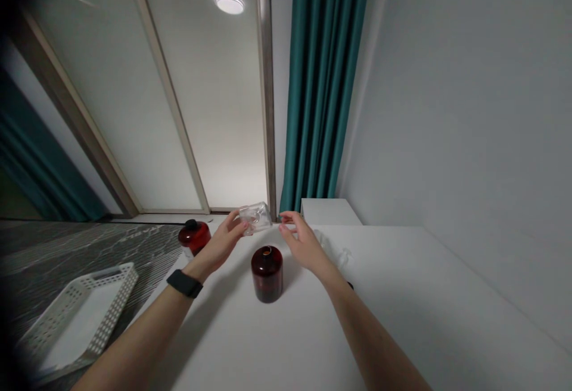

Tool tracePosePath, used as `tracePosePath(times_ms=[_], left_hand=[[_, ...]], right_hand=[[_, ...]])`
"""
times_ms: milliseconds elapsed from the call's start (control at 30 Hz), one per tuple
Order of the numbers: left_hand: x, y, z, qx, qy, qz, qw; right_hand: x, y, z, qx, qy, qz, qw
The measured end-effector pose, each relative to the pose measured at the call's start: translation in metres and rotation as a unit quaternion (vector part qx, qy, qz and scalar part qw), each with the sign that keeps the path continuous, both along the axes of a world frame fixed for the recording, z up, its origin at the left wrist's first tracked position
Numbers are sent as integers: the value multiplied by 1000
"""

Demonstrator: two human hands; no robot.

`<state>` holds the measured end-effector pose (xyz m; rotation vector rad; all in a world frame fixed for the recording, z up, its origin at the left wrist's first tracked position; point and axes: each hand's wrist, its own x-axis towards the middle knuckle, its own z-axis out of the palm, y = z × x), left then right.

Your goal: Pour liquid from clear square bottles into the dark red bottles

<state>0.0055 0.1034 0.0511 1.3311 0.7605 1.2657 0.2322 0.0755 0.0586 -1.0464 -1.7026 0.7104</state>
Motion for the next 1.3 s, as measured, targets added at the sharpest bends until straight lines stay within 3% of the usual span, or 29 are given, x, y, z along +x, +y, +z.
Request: tracePosePath(times_ms=[167, 533, 733, 1300], left_hand=[[7, 3, 9, 17, 30, -46, 998], [5, -5, 29, 48, 125, -94, 987], [5, -6, 29, 92, 162, -85, 979], [0, -15, 40, 122, 176, -94, 972]], right_hand=[[-3, -1, -1, 0, 7, -7, 1000], [-2, 0, -3, -58, 65, 61, 994], [-3, -3, -3, -30, 71, 78, 994], [1, -10, 3, 35, -17, 66, 997]])
